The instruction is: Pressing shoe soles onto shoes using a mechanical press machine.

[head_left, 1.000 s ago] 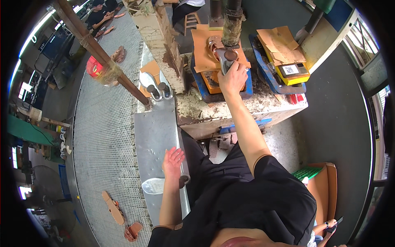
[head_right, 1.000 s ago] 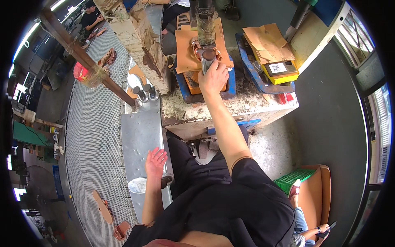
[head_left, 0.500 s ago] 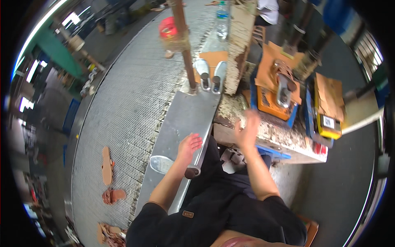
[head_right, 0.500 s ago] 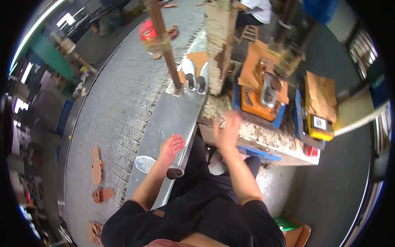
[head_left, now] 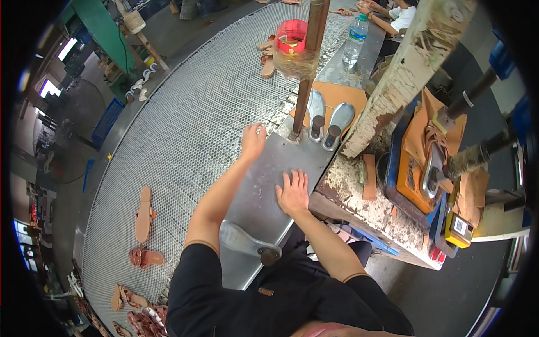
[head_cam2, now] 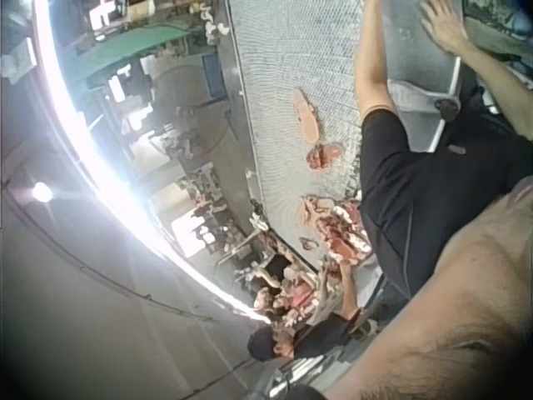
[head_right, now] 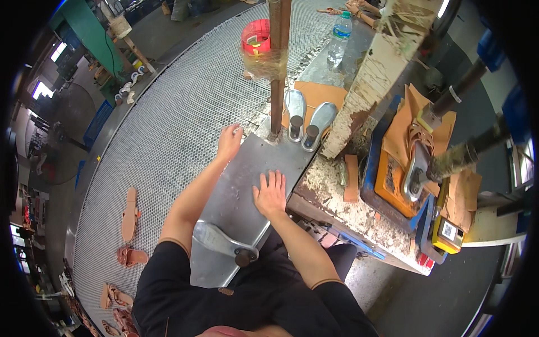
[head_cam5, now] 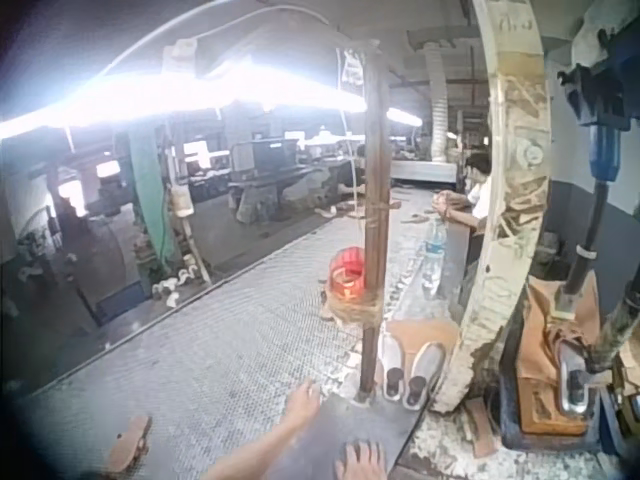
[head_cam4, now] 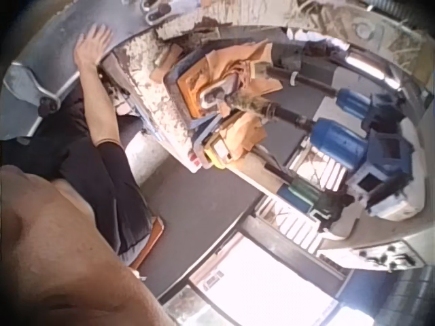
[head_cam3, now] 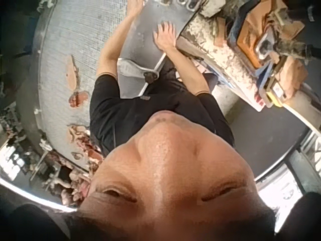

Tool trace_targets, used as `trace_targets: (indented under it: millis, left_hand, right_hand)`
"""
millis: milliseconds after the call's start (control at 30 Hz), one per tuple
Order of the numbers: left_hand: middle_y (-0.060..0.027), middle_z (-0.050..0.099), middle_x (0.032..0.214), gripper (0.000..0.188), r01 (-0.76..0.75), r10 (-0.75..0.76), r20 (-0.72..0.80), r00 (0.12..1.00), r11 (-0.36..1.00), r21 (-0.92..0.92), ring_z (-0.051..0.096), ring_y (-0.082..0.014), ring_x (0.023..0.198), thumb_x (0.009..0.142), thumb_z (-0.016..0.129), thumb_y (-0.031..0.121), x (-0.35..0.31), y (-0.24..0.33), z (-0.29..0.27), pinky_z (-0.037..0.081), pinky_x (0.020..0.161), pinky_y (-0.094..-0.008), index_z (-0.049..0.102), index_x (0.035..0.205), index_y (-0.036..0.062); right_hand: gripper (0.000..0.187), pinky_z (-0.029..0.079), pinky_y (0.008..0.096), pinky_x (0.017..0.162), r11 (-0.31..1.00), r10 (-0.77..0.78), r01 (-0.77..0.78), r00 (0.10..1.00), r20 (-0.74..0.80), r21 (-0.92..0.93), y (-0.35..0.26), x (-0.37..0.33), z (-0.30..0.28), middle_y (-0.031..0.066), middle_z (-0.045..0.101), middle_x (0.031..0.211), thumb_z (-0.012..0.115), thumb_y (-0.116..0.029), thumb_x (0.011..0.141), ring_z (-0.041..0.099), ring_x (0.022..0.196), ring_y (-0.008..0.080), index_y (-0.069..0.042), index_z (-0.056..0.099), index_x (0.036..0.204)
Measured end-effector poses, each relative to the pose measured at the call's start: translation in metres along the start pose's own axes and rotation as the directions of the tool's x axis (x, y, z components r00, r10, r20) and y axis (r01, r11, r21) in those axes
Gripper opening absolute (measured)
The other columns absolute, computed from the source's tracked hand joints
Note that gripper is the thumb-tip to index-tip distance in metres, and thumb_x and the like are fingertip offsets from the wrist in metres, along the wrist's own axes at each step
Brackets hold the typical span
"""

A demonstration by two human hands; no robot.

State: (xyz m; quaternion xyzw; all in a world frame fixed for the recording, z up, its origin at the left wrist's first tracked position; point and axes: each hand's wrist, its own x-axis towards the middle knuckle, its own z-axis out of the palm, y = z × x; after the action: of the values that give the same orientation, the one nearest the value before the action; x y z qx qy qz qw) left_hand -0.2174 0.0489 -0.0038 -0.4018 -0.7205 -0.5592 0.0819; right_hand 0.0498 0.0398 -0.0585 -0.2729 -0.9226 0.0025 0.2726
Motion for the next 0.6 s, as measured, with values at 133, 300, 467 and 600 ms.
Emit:
trace_targets:
  millis: [133,300,467,600]
  left_hand:
    - [-0.0327,0.059,0.148,0.049,-0.108,0.126,-0.057,0.99,0.961,0.254,0.062,-0.0484,0.13,0.106,0.065,0.035,0.116,-0.05,0.022,0.05,0.111,-0.0543,0.069,0.142,0.0019]
    - [-0.0274,0.043,0.167,0.061,0.003,-0.06,0.11,0.992,0.891,0.455,0.05,-0.0478,0.148,0.105,0.066,0.038,0.218,-0.042,0.088,0.045,0.119,-0.059,0.055,0.158,0.0104]
    - [-0.0184,0.031,0.177,0.069,-0.099,-0.051,0.228,0.972,0.794,0.6,0.038,-0.0435,0.158,0.107,0.066,0.04,0.289,-0.061,0.119,0.039,0.123,-0.0614,0.043,0.167,0.0152]
    - [-0.0153,0.022,0.182,0.073,-0.067,-0.117,0.241,0.963,0.767,0.638,0.024,-0.0437,0.166,0.109,0.06,0.044,0.319,-0.071,0.136,0.031,0.128,-0.0643,0.033,0.172,0.016]
  right_hand:
    - [0.063,0.021,0.061,0.133,0.999,-0.031,0.031,0.999,0.033,-0.015,-0.017,0.014,0.007,0.024,0.046,0.159,0.064,-0.042,0.104,0.033,0.156,0.0474,-0.004,0.054,0.153]
    - [0.062,0.025,0.0629,0.131,0.997,0.003,0.002,0.998,0.055,-0.084,0.005,0.031,0.015,0.024,0.048,0.156,0.065,-0.043,0.103,0.039,0.152,0.0488,-0.005,0.057,0.152]
    - [0.062,0.028,0.0646,0.128,0.995,-0.006,0.012,0.998,0.059,-0.104,0.001,0.048,0.022,0.0241,0.049,0.156,0.065,-0.044,0.103,0.04,0.151,0.05,-0.006,0.058,0.151]
    - [0.063,0.027,0.0673,0.127,0.997,-0.016,0.022,0.997,0.074,-0.07,0.002,0.053,0.024,0.0276,0.047,0.154,0.067,-0.04,0.101,0.038,0.15,0.0539,-0.002,0.056,0.15]
